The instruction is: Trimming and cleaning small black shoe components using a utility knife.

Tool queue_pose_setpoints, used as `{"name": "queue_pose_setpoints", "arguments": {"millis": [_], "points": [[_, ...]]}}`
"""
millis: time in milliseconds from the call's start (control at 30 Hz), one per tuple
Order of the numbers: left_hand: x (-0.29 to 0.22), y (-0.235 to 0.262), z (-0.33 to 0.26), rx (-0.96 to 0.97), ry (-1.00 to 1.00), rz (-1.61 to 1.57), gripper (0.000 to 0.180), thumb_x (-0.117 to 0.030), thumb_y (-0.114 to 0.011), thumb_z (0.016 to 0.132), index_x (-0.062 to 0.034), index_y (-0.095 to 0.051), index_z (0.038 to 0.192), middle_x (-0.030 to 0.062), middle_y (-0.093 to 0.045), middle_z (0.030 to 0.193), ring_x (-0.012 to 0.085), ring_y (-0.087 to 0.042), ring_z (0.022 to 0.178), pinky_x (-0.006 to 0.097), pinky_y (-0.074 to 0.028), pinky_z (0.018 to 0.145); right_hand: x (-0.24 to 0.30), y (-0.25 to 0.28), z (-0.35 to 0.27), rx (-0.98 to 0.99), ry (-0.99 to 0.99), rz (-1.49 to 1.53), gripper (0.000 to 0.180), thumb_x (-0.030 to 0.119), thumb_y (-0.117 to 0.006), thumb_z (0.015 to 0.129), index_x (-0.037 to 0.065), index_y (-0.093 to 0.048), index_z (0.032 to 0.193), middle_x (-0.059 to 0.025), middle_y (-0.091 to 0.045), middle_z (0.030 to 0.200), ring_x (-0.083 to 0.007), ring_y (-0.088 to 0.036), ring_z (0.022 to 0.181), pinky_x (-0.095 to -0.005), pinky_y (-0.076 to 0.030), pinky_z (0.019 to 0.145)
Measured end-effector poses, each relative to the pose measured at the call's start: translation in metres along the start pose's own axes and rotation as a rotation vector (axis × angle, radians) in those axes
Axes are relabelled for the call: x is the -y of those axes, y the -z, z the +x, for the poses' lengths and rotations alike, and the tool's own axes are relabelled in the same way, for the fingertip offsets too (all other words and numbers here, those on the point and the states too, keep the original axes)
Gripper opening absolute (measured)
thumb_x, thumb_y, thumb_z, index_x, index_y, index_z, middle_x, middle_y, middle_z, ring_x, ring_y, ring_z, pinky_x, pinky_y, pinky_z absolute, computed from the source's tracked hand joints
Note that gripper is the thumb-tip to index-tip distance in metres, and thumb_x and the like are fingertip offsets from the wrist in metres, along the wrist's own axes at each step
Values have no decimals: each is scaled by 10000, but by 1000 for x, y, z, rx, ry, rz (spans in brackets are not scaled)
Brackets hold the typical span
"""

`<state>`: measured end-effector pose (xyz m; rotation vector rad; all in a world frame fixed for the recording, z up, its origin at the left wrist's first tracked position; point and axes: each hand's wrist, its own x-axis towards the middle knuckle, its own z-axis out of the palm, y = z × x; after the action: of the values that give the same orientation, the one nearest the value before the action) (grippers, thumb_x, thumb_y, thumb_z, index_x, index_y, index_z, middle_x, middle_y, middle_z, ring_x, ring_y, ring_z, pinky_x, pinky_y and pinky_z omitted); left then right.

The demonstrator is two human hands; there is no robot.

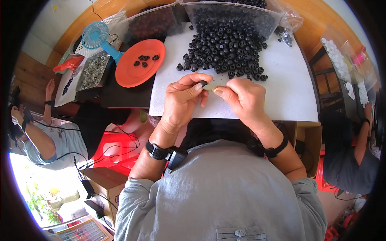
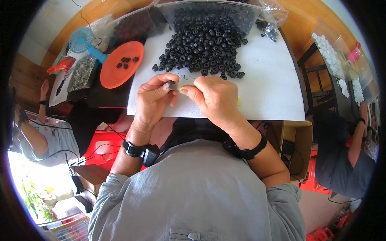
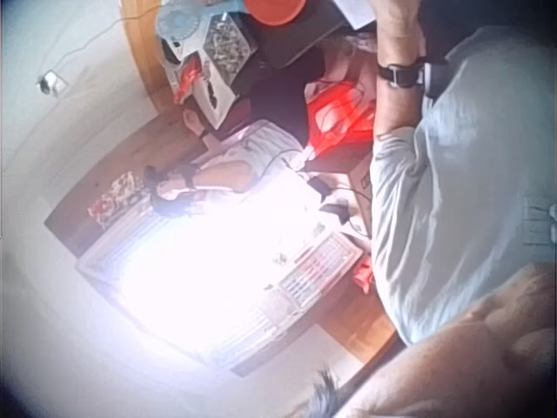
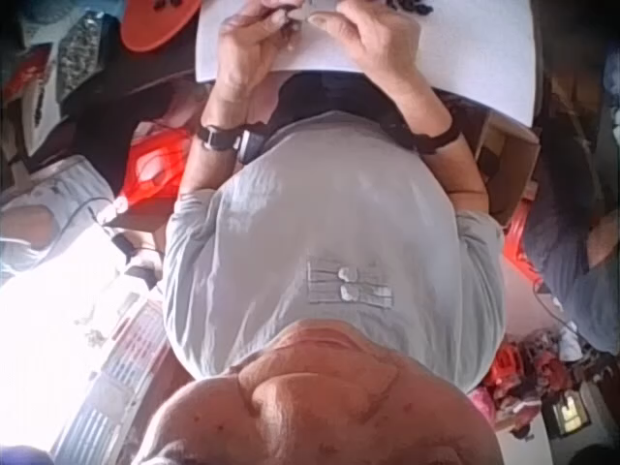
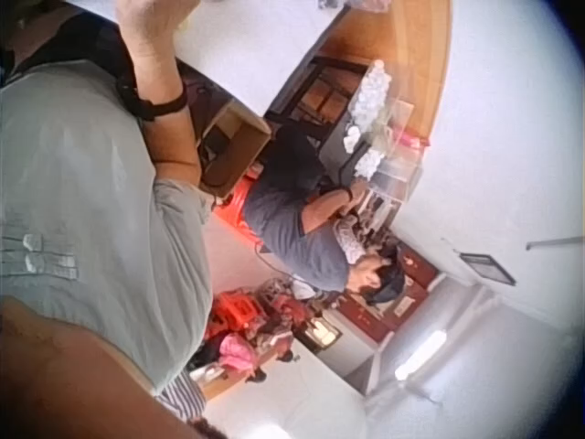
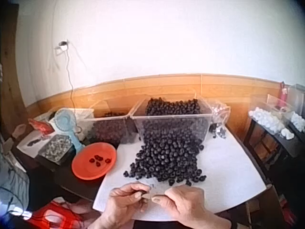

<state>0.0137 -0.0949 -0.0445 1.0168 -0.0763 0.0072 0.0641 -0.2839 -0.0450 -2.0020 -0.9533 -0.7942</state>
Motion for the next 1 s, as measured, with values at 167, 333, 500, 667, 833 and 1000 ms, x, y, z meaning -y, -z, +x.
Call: {"name": "queue_pose_setpoints", "arguments": {"millis": [167,333,500,667,833,1000], "points": [[3,2,-1,20,-42,-22,252,-2,-561,959,45,-659,1188,99,-645,989,180,-601,851,306,-500,689,0,-1,2,-44,-115,8,318,289,-753,851,106,-558,680,-47,-544,564,-242,-554,497,-357,-413,450],[2,-2,-2,7,-49,-4,256,2,-557,962,46,-657,1193,98,-642,990,181,-600,849,308,-502,694,3,1,2,10,-123,-40,330,311,-736,866,105,-557,681,-50,-548,562,-242,-562,504,-368,-422,460],[3,-1,-3,14,-71,17,252,2,-552,966,45,-658,1190,99,-642,1007,182,-598,847,311,-504,696,2,0,1,7,-118,-54,335,320,-735,866,107,-555,681,-49,-547,562,-236,-564,508,-371,-424,462],[4,0,-3,13,-78,7,243,6,-552,965,47,-658,1179,108,-646,1023,181,-597,848,310,-506,691,3,0,1,16,-114,-54,332,320,-737,863,111,-555,680,-45,-541,559,-229,-567,510,-365,-421,456],[4,0,-4,13,-85,-3,235,10,-554,963,52,-655,1171,115,-650,1031,180,-598,848,307,-510,678,1,-1,0,7,-67,-85,330,318,-737,864,113,-550,685,-36,-546,567,-222,-572,517,-360,-427,454],[6,1,-3,-4,-85,-7,220,14,-553,962,55,-657,1150,119,-658,1027,177,-602,824,300,-510,662,1,0,1,15,-47,-92,332,312,-736,867,108,-544,688,-37,-542,567,-220,-573,517,-360,-429,453]]}}
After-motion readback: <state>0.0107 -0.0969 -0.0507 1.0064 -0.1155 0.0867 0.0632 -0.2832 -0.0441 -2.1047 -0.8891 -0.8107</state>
